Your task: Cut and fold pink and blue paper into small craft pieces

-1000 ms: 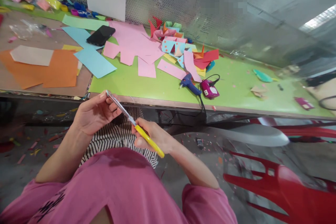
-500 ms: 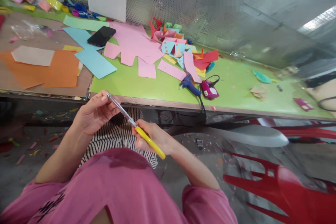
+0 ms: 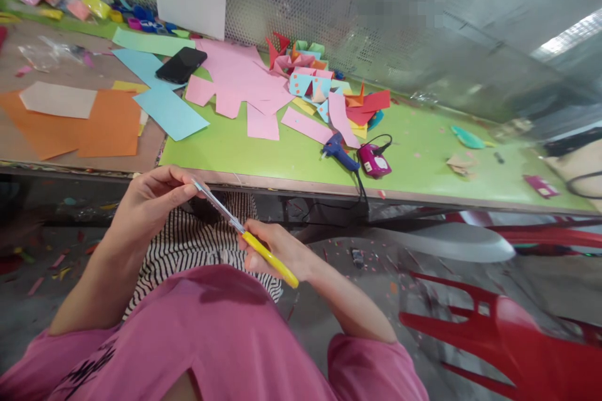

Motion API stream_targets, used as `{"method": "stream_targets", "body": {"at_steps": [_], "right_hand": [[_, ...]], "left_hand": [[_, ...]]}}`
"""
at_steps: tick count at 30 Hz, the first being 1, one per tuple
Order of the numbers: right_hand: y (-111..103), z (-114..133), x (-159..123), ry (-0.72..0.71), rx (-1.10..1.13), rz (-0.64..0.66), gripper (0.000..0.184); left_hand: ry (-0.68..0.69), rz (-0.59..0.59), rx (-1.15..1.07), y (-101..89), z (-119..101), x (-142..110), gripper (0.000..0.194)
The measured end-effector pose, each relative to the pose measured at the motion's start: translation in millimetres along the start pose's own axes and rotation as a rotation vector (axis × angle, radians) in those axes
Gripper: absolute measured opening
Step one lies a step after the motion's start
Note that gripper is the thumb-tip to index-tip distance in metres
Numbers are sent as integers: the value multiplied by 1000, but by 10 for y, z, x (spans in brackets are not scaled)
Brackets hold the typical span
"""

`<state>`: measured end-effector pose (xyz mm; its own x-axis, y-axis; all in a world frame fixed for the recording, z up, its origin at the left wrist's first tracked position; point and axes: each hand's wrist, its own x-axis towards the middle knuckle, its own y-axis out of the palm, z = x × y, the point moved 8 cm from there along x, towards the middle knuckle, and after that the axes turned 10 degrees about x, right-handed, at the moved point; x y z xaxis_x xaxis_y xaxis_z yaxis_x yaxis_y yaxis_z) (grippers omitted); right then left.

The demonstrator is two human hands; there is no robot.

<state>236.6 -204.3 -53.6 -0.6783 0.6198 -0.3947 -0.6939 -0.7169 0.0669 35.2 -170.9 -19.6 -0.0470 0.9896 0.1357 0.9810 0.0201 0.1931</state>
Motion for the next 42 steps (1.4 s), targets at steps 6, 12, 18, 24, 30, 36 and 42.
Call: {"method": "stream_targets", "body": {"at_steps": [6, 12, 18, 24, 30, 36, 42], "right_hand": [[-64, 220, -71, -192, 71, -101, 72], [-240, 493, -64, -381, -88, -322, 51], [-155, 809, 34, -470, -113, -354, 54], [67, 624, 132, -272, -86, -36, 85], [155, 439, 93, -126, -108, 30, 87], [140, 409, 65, -109, -99, 23, 88], [121, 359, 79, -98, -135, 37, 80]], "left_hand": [[-97, -23, -129, -7, 107, 3, 16], [-241, 54, -428, 142, 153, -3, 24], [-384, 121, -608, 263, 193, -25, 24], [-448, 2, -684, 222, 251, -29, 21], [-428, -48, -538, 160, 235, -27, 31], [-389, -28, -472, 147, 214, -17, 33], [-376, -33, -458, 146, 218, -7, 31]]}}
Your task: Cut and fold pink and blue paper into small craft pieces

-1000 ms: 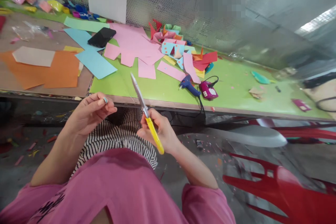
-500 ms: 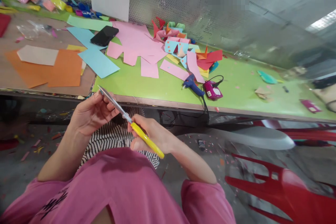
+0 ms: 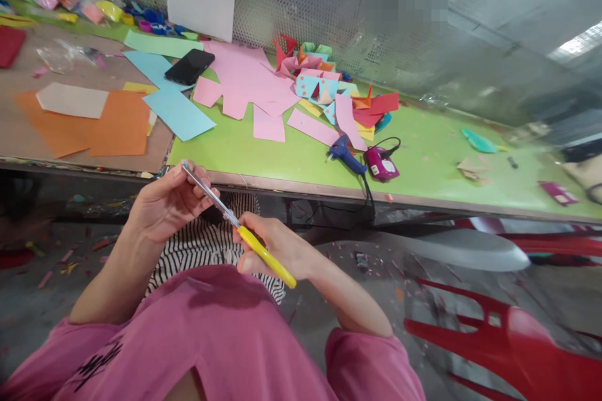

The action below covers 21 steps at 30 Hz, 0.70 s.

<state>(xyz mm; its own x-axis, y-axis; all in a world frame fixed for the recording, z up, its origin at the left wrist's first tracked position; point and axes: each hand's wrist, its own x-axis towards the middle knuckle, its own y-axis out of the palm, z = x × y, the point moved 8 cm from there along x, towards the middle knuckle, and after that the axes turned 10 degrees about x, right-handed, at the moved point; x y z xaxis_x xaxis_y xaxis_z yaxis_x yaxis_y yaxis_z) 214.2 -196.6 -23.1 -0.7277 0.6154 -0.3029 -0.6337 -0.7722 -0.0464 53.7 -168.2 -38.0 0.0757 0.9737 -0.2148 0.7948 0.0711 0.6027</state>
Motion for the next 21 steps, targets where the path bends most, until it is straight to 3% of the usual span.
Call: {"method": "stream_targets", "body": {"at_steps": [4, 9, 16, 21], "right_hand": [[2, -75, 21, 23, -27, 21, 66], [1, -30, -20, 7, 40, 5, 87], [0, -30, -33, 20, 16, -8, 82], [-54, 30, -56, -37, -89, -19, 83]], "left_hand": [[27, -16, 0, -5, -5, 8, 29], [2, -10, -39, 13, 3, 4, 30], [16, -5, 5, 13, 3, 11, 30], [155, -58, 56, -20, -107, 8, 28]]}}
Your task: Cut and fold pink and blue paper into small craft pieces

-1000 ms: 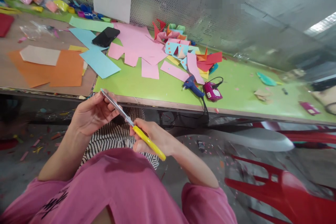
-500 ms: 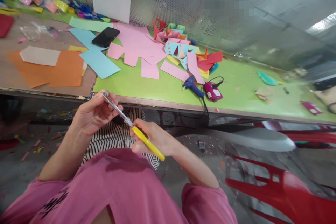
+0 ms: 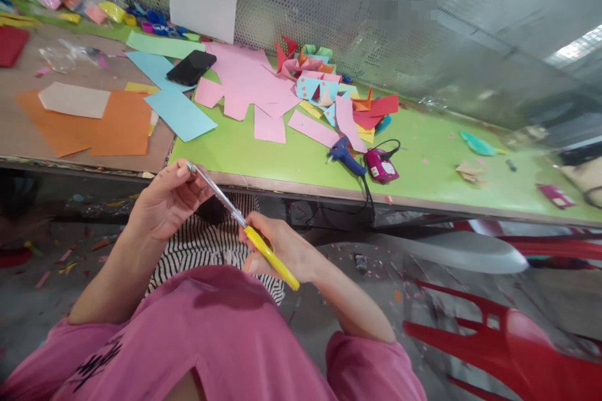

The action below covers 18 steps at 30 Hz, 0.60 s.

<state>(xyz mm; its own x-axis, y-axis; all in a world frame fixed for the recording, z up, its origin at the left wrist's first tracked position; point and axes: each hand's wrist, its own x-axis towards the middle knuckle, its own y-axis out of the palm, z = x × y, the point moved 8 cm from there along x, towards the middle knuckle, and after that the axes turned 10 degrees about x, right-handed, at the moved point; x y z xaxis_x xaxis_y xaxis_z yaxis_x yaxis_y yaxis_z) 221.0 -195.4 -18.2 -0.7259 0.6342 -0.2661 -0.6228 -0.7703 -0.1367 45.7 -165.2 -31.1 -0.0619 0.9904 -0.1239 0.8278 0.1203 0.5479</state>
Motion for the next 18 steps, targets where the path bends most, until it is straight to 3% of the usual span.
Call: {"method": "stream_targets", "body": {"at_steps": [6, 12, 18], "right_hand": [[-276, 204, 28, -67, -459, -337, 79], [-229, 284, 92, -132, -638, -319, 78], [-208, 281, 79, -129, -653, -303, 82]], "left_hand": [[234, -79, 176, -35, -163, -68, 17], [322, -67, 265, -34, -161, -110, 15], [364, -31, 285, -26, -174, -121, 12]]}}
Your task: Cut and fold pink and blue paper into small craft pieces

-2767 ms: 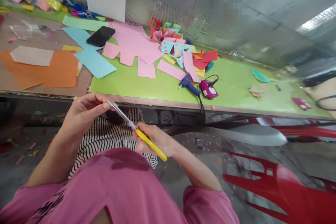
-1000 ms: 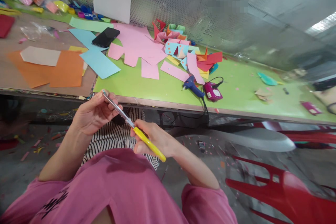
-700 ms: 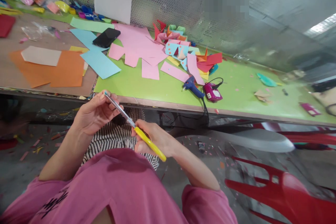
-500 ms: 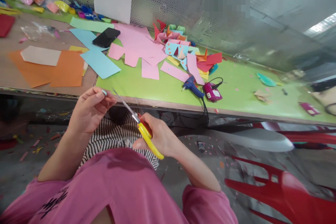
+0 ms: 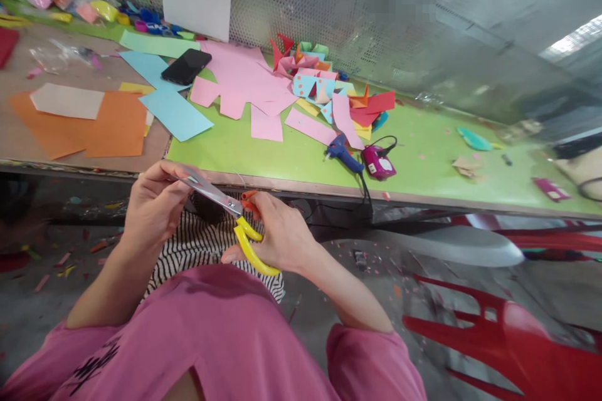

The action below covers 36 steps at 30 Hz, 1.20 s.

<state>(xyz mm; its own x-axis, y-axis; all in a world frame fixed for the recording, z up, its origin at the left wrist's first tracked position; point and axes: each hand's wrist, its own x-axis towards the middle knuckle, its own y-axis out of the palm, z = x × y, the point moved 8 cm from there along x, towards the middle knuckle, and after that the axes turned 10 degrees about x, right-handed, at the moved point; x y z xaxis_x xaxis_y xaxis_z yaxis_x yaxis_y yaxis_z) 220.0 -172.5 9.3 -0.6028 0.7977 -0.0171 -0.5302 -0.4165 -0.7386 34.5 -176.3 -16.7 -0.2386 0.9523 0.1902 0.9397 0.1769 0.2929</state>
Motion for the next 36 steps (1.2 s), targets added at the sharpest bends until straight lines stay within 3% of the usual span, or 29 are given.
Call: {"method": "stream_targets", "body": {"at_steps": [15, 21, 36], "right_hand": [[-6, -12, -35, -3, -13, -26, 83], [-17, -2, -48, -19, -32, -48, 85], [-20, 2, -47, -73, 27, -83, 84]], "left_hand": [[21, 54, -32, 52, 14, -18, 11], [64, 46, -34, 38, 26, -22, 14], [27, 28, -10, 35, 57, -11, 17]]}}
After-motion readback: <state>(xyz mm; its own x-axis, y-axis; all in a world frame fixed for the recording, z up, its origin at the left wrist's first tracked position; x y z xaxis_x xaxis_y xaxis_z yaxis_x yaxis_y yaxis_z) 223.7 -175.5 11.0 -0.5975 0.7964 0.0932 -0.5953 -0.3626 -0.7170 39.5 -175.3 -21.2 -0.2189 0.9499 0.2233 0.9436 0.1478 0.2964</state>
